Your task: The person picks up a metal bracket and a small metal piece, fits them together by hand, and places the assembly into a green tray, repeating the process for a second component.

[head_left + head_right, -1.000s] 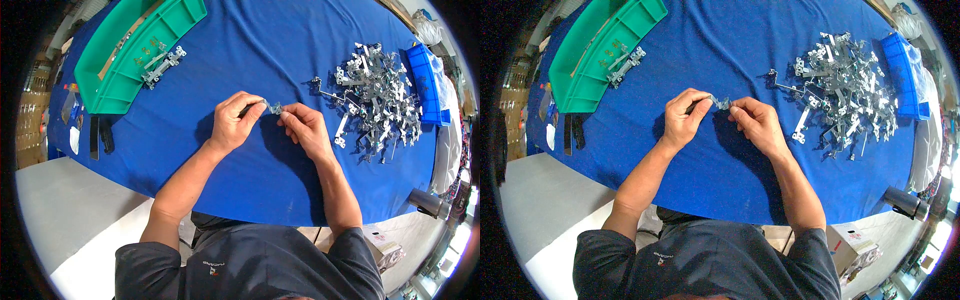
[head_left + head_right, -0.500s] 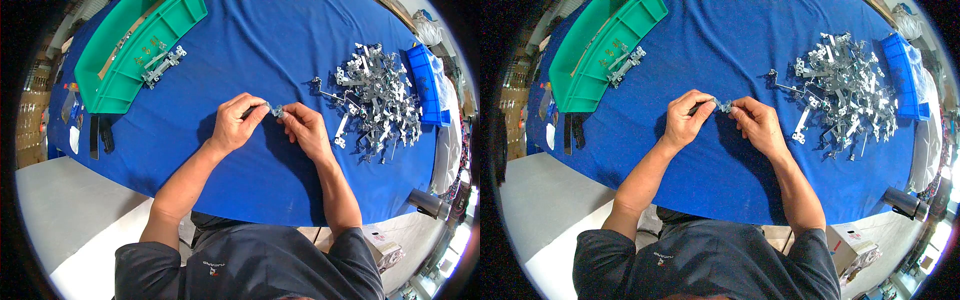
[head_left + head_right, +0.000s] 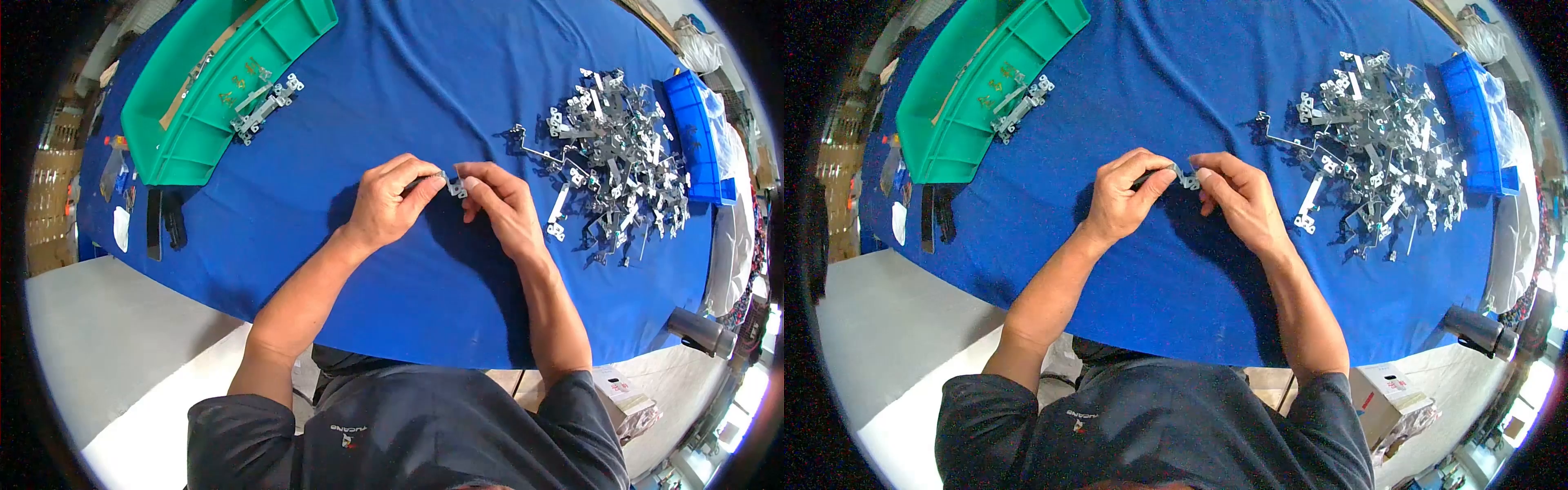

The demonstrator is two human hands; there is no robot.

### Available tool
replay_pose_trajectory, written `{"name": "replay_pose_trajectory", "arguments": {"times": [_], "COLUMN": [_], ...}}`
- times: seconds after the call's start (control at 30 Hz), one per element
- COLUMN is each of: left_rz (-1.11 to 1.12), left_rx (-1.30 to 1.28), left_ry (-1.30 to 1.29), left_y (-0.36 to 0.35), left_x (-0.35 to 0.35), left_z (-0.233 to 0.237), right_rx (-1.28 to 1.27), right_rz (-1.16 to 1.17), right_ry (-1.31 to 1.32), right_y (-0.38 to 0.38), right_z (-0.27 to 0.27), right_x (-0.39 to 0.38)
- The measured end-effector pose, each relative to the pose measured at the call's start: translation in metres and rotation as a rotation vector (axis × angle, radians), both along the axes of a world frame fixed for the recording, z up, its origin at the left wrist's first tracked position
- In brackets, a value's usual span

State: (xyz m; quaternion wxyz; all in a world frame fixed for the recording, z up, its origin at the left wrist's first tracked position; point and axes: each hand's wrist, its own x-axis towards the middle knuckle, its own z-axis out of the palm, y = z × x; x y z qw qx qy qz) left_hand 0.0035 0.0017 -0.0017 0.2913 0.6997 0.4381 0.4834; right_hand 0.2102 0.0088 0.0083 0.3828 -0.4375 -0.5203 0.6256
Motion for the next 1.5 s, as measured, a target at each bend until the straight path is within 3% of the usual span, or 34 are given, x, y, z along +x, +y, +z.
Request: {"name": "replay_pose_trajectory", "arguments": {"times": [0.17, 0.3, 0.43, 0.73, 0.83, 1.17, 1.3, 1.5], "left_rz": [-0.101, -0.057, 0.072, 0.065, 0.157, 0.12, 0.183, 0.114], "left_rx": [-0.047, -0.043, 0.033, -0.074, -0.137, -0.127, -0.239, -0.165], "left_ry": [0.094, 0.042, -0.047, -0.04, -0.172, 0.002, -0.265, -0.115], "left_y": [-0.002, -0.002, 0.001, -0.001, -0.001, -0.001, 0.001, -0.001], "left_x": [-0.003, -0.003, -0.002, -0.004, -0.004, -0.001, -0.004, 0.002], "left_z": [0.005, 0.003, 0.002, 0.003, -0.005, 0.002, -0.008, -0.008], "right_rx": [0.017, -0.063, -0.082, -0.041, 0.001, 0.05, 0.036, 0.092], "right_rz": [0.015, -0.173, -0.002, 0.038, 0.054, 0.048, 0.042, 0.055], "right_ry": [-0.12, 0.152, -0.133, -0.177, -0.157, -0.192, -0.174, -0.218], "right_y": [-0.001, 0.003, -0.001, 0.0, -0.002, -0.003, -0.004, -0.005], "right_z": [-0.005, -0.006, 0.004, 0.004, 0.002, 0.001, 0.001, 0.004], "right_x": [0.004, 0.004, 0.001, 0.003, 0.002, 0.0, 0.0, 0.001]}}
